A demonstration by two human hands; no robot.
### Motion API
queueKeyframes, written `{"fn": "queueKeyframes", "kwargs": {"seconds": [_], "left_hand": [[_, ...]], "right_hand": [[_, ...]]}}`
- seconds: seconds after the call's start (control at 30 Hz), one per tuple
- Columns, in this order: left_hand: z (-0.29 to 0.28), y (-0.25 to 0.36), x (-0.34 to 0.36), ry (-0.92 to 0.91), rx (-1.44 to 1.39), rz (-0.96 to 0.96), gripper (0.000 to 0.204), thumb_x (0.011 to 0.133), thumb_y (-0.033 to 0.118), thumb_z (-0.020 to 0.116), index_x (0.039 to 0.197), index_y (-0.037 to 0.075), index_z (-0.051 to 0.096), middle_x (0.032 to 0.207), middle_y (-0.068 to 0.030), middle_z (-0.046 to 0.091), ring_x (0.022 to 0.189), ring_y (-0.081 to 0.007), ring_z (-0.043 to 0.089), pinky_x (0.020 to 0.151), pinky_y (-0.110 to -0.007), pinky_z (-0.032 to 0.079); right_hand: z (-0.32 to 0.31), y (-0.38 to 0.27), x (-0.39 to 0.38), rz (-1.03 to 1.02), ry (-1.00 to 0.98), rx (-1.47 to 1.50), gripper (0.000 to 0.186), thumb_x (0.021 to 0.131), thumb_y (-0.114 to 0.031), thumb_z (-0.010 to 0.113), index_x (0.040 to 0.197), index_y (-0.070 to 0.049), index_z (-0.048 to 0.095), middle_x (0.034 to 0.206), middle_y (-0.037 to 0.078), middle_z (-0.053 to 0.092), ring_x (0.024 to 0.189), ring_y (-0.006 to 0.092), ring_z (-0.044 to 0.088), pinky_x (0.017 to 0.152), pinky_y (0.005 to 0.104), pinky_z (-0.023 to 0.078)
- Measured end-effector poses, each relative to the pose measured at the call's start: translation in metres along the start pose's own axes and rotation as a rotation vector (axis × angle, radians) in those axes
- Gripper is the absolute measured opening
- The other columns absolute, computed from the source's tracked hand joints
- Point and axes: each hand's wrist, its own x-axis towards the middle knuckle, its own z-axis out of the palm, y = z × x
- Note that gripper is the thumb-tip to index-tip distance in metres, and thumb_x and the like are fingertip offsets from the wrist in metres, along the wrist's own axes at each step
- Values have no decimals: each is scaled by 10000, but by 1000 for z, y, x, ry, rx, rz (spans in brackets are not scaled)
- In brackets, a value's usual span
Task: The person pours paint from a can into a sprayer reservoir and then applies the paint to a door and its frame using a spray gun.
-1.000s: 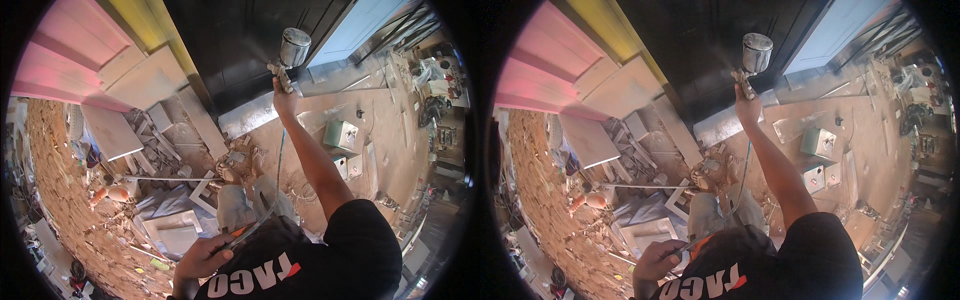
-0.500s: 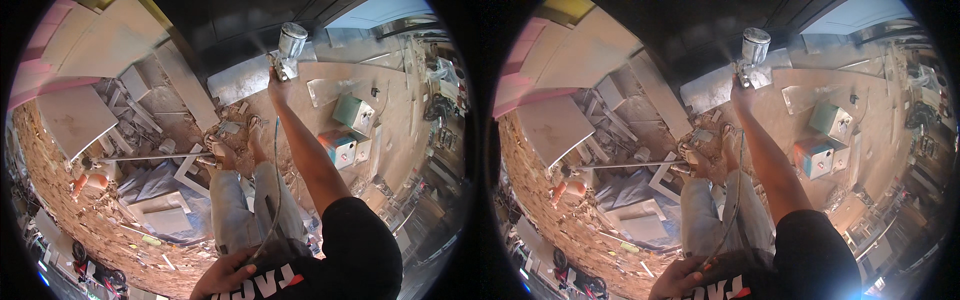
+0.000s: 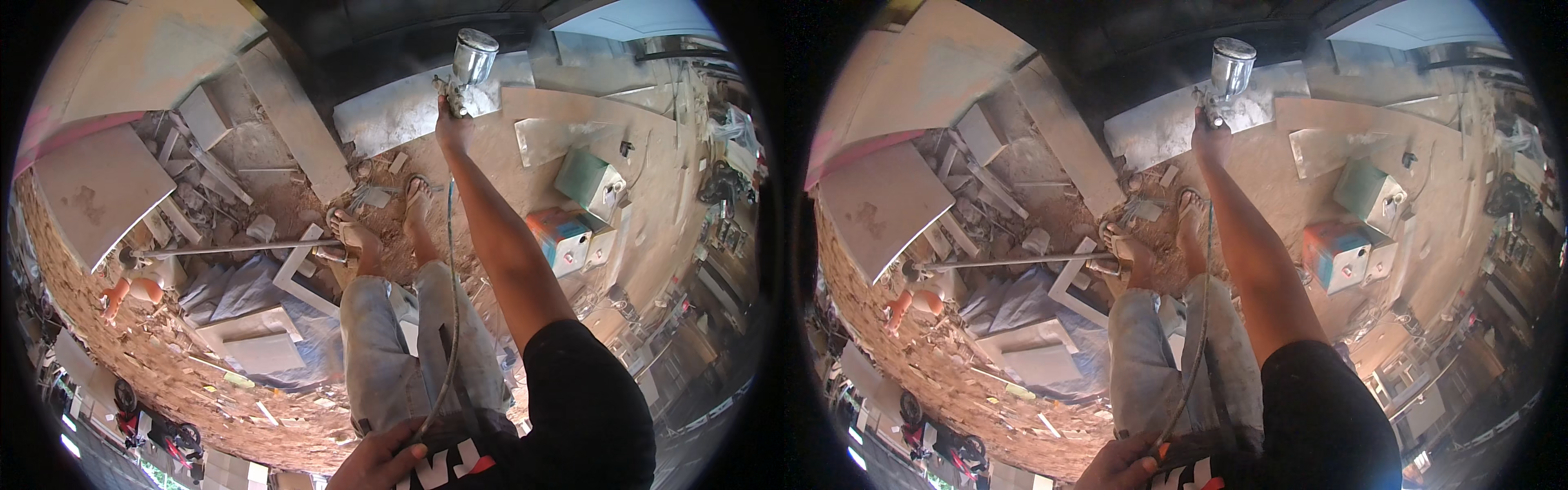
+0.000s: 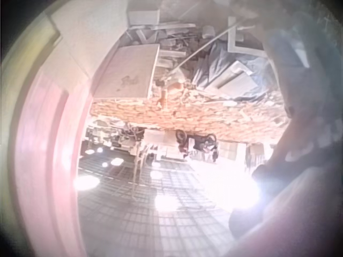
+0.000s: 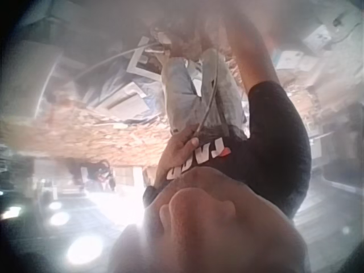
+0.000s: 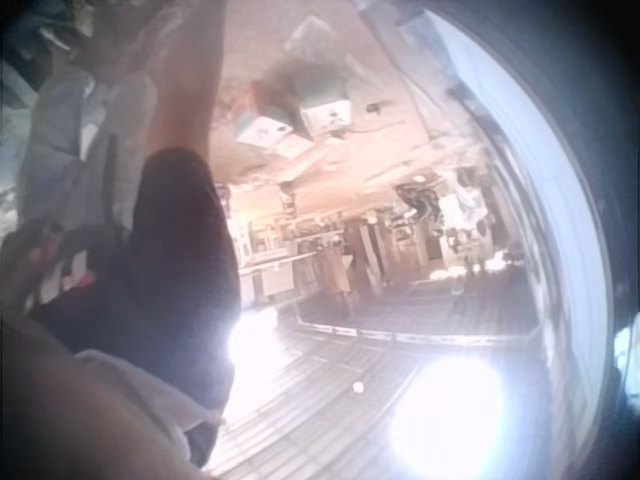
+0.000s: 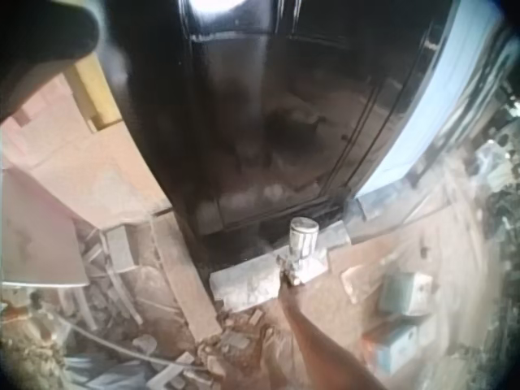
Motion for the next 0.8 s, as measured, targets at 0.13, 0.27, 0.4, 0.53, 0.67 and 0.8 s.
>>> {"fn": "queueKeyframes", "kwargs": {"seconds": [0.13,0.27,0.4,0.53,0.67,0.8], "left_hand": [[15,15,-24,35,18,31,455,1003,282,539,1323,-41,550,1103,-112,673,1018,-184,607,920,-336,469],[21,5,-64,29,180,239,481,992,342,547,1268,-49,593,1058,-115,682,987,-183,611,893,-335,477],[37,-11,-118,61,133,319,531,984,404,545,1240,-57,610,1042,-121,685,981,-184,613,878,-332,482],[44,-7,-179,6,369,506,539,991,431,534,1245,-38,614,1079,-132,683,992,-208,623,880,-338,482],[57,-2,-241,-37,567,719,531,994,451,527,1251,-3,624,1085,-134,686,1009,-230,634,887,-339,481],[57,-10,-283,-33,709,836,519,1005,459,512,1246,15,633,1075,-131,688,1023,-230,638,901,-341,478]], "right_hand": [[-36,-41,-7,-129,27,147,451,882,-441,719,974,0,720,857,218,714,835,383,695,718,461,506],[-99,-110,-37,-245,42,260,400,901,-392,721,994,-3,713,825,200,706,794,356,686,693,437,490],[-175,-189,-73,-398,41,405,364,905,-359,728,1033,-19,717,823,189,706,775,320,686,700,410,492],[-265,-283,-123,-415,50,357,355,913,-352,718,1070,-33,711,823,168,709,757,266,679,721,386,497],[-352,-367,-166,-513,118,427,379,916,-389,701,1066,-41,705,832,184,701,808,352,682,736,391,502],[-419,-446,-207,-657,167,463,432,902,-435,708,1027,-22,705,834,208,694,826,397,672,732,408,505]]}}
